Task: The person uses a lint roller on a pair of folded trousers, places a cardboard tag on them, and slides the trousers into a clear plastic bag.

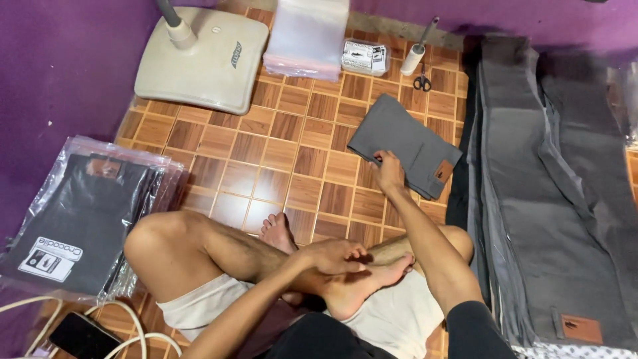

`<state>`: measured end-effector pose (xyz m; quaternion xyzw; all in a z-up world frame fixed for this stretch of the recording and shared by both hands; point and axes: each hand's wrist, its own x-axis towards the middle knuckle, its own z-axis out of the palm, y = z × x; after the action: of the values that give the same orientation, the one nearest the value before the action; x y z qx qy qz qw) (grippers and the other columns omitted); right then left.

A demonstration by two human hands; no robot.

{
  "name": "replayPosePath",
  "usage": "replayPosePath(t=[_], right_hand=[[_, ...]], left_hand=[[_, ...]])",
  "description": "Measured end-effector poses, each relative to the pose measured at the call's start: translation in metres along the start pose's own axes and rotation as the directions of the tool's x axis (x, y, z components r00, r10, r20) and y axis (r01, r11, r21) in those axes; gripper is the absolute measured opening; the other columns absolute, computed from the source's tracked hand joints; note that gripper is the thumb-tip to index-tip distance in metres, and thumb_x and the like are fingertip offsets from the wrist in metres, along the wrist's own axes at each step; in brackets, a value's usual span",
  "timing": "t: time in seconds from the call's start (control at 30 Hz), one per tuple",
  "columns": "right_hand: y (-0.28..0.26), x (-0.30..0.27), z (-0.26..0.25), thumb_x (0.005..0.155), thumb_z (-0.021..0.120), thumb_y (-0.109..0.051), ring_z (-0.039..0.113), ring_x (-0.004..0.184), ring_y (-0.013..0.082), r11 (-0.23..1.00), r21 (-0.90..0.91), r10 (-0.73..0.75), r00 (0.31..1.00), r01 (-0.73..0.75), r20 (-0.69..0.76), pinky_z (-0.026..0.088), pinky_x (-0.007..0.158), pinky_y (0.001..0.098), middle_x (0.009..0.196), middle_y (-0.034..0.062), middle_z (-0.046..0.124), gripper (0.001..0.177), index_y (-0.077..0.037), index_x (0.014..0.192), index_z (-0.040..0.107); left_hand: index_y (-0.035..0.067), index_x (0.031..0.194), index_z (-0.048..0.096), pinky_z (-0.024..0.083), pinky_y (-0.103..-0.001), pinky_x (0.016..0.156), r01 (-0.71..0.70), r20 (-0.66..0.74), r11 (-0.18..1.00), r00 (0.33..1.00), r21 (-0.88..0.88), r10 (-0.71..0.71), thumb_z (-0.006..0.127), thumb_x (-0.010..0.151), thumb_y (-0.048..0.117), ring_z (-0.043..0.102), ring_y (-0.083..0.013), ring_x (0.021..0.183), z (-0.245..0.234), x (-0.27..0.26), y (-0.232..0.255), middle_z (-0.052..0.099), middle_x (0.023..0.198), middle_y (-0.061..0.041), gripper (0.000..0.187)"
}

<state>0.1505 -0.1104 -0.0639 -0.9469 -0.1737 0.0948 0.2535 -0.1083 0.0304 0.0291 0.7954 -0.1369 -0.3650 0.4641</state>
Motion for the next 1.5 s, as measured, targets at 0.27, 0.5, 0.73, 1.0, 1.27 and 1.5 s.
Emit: replayPosePath(t=[0.27,0.5,0.73,1.0,1.27,1.5], right_hand=[[0.021,0.018,0.023,0.095,0.072,-0.025,0.074,0.087,0.0248,0.946,0.233,0.260,0.957,-0.226,-0.127,0.060,0.077,0.0395,0.089,0.0032,0.077,0.009,-0.022,0.101,0.078],[0.035,-0.022,0.026,0.103,0.058,-0.018,0.067,0.056,0.0218,0.770,0.613,0.363,0.913,-0.180,-0.187,0.052,0.054,0.0354,0.066,0.0144,0.067,0.024,0.001,0.093,0.069],[-0.097,-0.135,-0.039,0.100,0.048,-0.054,0.072,0.082,0.0393,0.998,0.042,0.025,0.863,-0.053,0.504,0.054,0.073,0.0452,0.075,0.0193,0.072,0.060,-0.004,0.072,0.068],[-0.107,-0.031,-0.040,0.097,0.057,-0.035,0.073,0.097,0.0413,0.989,0.117,0.030,0.905,-0.088,0.424,0.057,0.082,0.0492,0.094,0.0208,0.074,0.033,-0.008,0.106,0.074],[-0.181,0.192,-0.026,0.098,0.055,-0.020,0.065,0.111,0.0342,0.961,0.136,-0.265,0.946,0.242,0.187,0.052,0.099,0.0480,0.135,0.0204,0.058,0.049,0.002,0.142,0.049],[-0.220,0.310,0.026,0.100,0.060,-0.017,0.069,0.097,0.0285,0.964,-0.015,-0.262,0.960,0.265,0.095,0.058,0.089,0.0418,0.127,0.0122,0.065,0.029,-0.009,0.127,0.069]], left_hand=[[0.006,0.133,0.059,0.053,-0.046,0.101,0.128,-0.224,0.966,0.958,-0.226,-0.179,0.063,0.093,0.035,0.062,-0.0397,0.123,-0.018,-0.060,-0.019,0.066,0.130,-0.024,0.050],[0.011,0.127,0.065,0.051,-0.047,0.105,0.135,-0.437,0.940,0.858,-0.314,-0.269,0.070,0.091,0.028,0.062,-0.0356,0.126,-0.041,-0.065,-0.054,0.069,0.130,-0.018,0.040],[0.023,0.144,0.049,0.020,-0.070,0.117,0.446,-0.710,0.876,0.557,-0.182,-0.431,0.061,0.090,0.041,0.018,-0.0341,0.154,-0.084,0.036,-0.116,0.030,0.164,-0.007,0.059],[0.010,0.148,0.042,0.022,-0.067,0.116,0.494,-0.920,0.864,0.374,0.094,-0.113,0.054,0.090,0.034,0.022,-0.0299,0.154,-0.087,0.094,-0.141,0.029,0.164,-0.016,0.065],[0.001,0.153,0.035,0.016,-0.068,0.114,0.463,-0.957,0.877,0.290,0.130,-0.011,0.052,0.091,0.044,0.030,-0.0387,0.148,-0.090,0.097,-0.139,0.031,0.162,-0.022,0.077],[0.007,0.153,0.039,0.015,-0.061,0.118,0.484,-0.961,0.870,0.274,0.095,-0.047,0.060,0.089,0.042,0.032,-0.0321,0.149,-0.098,0.100,-0.133,0.033,0.162,-0.016,0.076]])
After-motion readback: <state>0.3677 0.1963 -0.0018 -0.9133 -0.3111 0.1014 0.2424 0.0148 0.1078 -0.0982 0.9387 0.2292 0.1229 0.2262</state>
